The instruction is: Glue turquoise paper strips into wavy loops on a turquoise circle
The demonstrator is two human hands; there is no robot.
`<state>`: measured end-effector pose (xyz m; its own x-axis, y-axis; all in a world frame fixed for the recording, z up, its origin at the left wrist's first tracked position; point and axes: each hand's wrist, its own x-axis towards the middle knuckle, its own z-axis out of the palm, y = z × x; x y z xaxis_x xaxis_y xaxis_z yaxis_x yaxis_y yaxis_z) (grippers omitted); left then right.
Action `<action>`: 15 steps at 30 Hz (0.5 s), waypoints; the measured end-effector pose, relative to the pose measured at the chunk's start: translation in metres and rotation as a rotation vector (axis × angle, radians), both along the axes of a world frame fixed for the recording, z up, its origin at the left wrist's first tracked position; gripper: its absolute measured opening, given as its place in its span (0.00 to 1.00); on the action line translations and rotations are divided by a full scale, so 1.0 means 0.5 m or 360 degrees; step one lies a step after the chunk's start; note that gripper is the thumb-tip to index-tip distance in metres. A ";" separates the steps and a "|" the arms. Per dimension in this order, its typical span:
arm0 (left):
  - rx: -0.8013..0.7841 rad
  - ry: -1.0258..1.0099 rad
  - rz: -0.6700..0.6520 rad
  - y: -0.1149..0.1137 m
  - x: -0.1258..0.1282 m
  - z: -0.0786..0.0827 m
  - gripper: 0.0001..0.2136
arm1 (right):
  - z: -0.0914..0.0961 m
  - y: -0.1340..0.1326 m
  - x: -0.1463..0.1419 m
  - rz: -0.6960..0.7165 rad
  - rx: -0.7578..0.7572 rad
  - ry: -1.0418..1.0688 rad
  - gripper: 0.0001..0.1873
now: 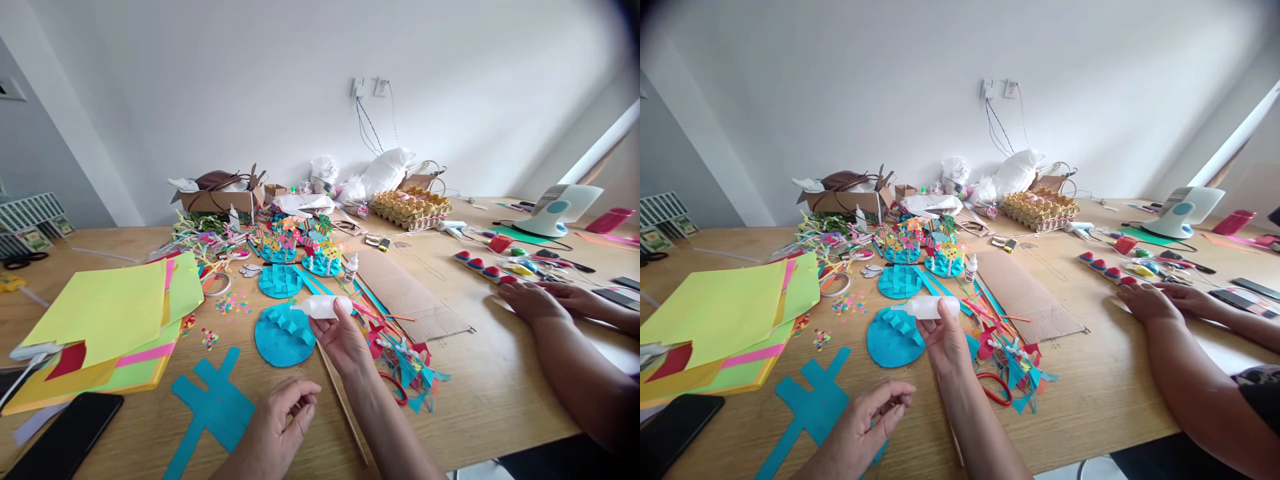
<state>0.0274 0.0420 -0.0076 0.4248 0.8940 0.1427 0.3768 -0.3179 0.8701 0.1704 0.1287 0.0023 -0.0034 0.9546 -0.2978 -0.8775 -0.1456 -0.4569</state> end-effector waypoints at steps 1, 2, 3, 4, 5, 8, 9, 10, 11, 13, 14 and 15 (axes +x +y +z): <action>0.0059 0.0128 -0.0032 -0.004 -0.001 -0.001 0.11 | -0.003 -0.003 0.002 -0.0018 0.0033 -0.0081 0.18; 0.0114 0.0264 -0.0071 -0.007 -0.003 -0.004 0.11 | -0.006 -0.006 0.005 -0.0049 0.0066 -0.0171 0.20; 0.0163 0.0395 -0.0100 -0.010 -0.007 -0.008 0.12 | -0.010 -0.009 0.006 -0.0087 0.0097 -0.0269 0.22; 0.0208 0.0517 -0.0112 -0.011 -0.012 -0.013 0.14 | -0.014 -0.012 0.008 -0.0128 0.0123 -0.0373 0.24; 0.0250 0.0630 -0.0101 -0.011 -0.018 -0.019 0.15 | -0.020 -0.016 0.008 -0.0167 0.0137 -0.0480 0.25; 0.0345 0.0921 -0.0052 -0.007 -0.040 -0.036 0.18 | -0.038 -0.025 0.008 -0.0278 0.0130 -0.0843 0.29; 0.0365 0.0994 -0.0053 -0.005 -0.047 -0.040 0.18 | -0.044 -0.027 0.008 -0.0302 0.0126 -0.0968 0.28; 0.0378 0.1048 -0.0070 -0.004 -0.053 -0.044 0.18 | -0.050 -0.028 0.008 -0.0316 0.0125 -0.1089 0.28; 0.0385 0.1085 -0.0088 -0.004 -0.057 -0.046 0.18 | -0.057 -0.029 0.008 -0.0319 0.0130 -0.1196 0.28; 0.0391 0.1130 -0.0111 -0.004 -0.062 -0.048 0.18 | -0.069 -0.029 0.010 -0.0307 0.0139 -0.1358 0.28; 0.0393 0.1149 -0.0115 -0.004 -0.063 -0.047 0.18 | -0.074 -0.028 0.011 -0.0300 0.0143 -0.1422 0.28; 0.0392 0.1167 -0.0117 -0.003 -0.062 -0.045 0.18 | -0.079 -0.027 0.012 -0.0290 0.0149 -0.1481 0.29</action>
